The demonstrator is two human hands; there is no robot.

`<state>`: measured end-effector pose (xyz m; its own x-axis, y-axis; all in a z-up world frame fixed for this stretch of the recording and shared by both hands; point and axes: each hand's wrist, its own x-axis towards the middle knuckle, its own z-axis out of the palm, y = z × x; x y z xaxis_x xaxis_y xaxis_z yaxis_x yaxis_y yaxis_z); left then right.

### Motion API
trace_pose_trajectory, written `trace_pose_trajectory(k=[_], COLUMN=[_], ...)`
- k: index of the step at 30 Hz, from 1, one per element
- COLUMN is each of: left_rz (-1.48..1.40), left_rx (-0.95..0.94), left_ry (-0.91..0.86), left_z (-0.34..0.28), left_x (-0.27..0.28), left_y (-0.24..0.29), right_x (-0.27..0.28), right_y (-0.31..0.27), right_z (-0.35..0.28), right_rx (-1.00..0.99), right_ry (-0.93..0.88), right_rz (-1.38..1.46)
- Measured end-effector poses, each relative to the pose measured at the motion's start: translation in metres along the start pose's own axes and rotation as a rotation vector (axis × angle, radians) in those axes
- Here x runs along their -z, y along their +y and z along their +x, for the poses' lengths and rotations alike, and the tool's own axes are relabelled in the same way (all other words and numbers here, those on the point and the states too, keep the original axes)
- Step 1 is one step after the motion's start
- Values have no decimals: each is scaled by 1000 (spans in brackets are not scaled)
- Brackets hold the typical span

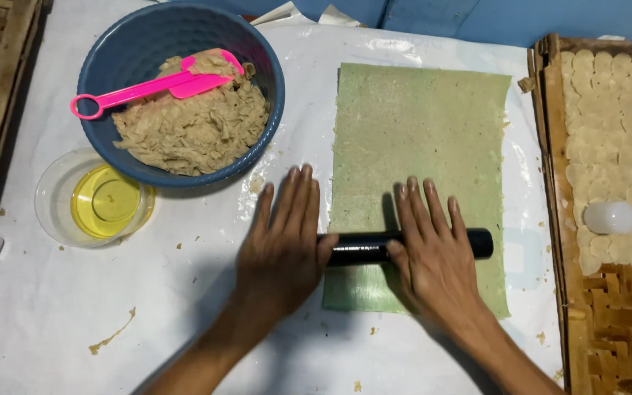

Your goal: Rolling out dough on a flat surface and cutting it into small uniform circles using a circular tool.

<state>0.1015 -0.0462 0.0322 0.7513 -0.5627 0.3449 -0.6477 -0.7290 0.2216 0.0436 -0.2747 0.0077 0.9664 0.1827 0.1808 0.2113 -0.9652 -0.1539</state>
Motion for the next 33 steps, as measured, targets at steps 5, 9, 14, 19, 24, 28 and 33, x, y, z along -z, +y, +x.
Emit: trace_pose_trajectory(k=[5,9,14,19,24,28,33], left_rz=[12,-110,-62,-122,-79,-129,-76], left_rx=[31,3,-20,42,9,3,55], left_ry=[-80,-34,-107,-189,25,37,-145], left_z=[-72,-42,32,57,3,-48,-116], left_x=[-13,-2,-22,-31,-5,0,-12], left_y=[29,18,-30,-44,-2,20,47], right_x=[-2,0,0,5,-2,-14,-24], right_y=[-25,-15,12,15,-14,-30,-55], right_z=[-71,-49,27,47,-14,-77,-148], right_rx=[-21,-13,-49,-135,-60,-34,-32], right_ry=[4,-53,-84,-97,17,58,78], right_rz=[3,-17,-2,52,10,5,68])
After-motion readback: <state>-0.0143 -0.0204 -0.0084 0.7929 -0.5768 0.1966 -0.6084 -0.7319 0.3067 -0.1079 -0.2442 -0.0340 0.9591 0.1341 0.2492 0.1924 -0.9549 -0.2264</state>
